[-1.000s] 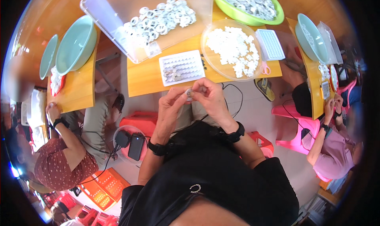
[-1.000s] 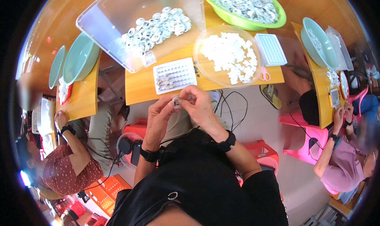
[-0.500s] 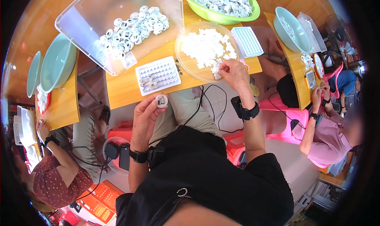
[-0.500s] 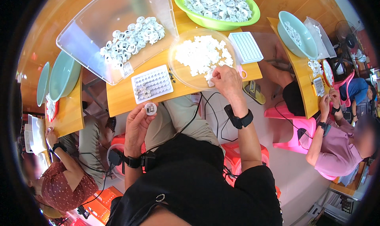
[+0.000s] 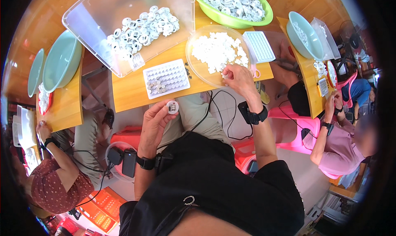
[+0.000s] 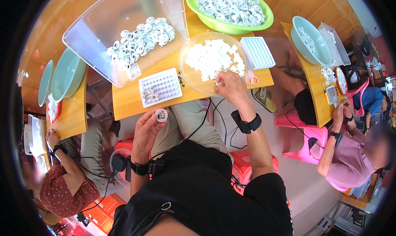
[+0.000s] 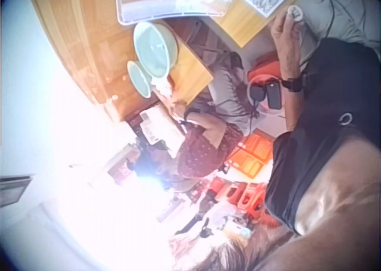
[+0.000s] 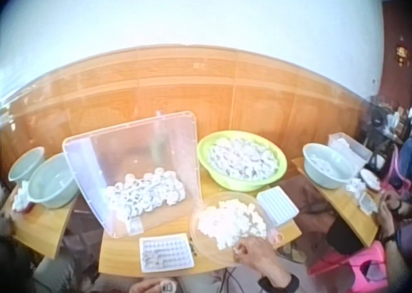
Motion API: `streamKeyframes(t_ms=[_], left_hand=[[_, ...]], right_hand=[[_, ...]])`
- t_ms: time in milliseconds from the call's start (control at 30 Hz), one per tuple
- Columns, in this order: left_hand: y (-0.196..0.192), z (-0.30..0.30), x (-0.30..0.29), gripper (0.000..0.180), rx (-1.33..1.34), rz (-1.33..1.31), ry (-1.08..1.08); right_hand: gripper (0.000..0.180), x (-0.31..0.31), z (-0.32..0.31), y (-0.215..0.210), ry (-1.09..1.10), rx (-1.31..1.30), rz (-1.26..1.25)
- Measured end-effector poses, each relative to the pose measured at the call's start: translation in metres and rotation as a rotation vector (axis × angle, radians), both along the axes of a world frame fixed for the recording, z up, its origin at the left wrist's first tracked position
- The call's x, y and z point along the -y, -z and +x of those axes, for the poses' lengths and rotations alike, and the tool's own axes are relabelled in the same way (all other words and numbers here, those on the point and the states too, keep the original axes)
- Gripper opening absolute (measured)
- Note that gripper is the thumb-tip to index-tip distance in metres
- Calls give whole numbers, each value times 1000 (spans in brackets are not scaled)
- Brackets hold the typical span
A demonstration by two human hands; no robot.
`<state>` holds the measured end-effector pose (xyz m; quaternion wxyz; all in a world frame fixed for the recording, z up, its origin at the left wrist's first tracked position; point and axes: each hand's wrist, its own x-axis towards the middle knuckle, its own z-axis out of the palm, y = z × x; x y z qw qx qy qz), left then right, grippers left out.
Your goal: Assembling small white plastic components into a tray.
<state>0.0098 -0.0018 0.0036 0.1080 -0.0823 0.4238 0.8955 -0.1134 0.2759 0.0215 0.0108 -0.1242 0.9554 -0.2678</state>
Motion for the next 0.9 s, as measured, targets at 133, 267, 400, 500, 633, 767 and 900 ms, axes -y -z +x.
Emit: streamKeyframes(t_ms=[133,267,400,500,633,767,900], left_hand=[[2,2,0,29,22,2,-12],[5,5,2,29,27,13,-18],[4,7,3,29,27,25,-30],[4,7,3,29,33,12,-33],[4,9,4,29,41,12,-41],[6,9,4,29,41,22,-39],[5,10,4,29,30,38,-40]], right_hand=[[19,1,4,-4,10,-23,91],[18,7,3,-8,22,65,86],[18,6,-1,-3,4,41,84],[19,5,-3,1,-6,94,11],[21,7,-2,4,-46,-69,7],[21,12,-2,-4,-22,20,84],[19,14,-7,2,-22,72,65]])
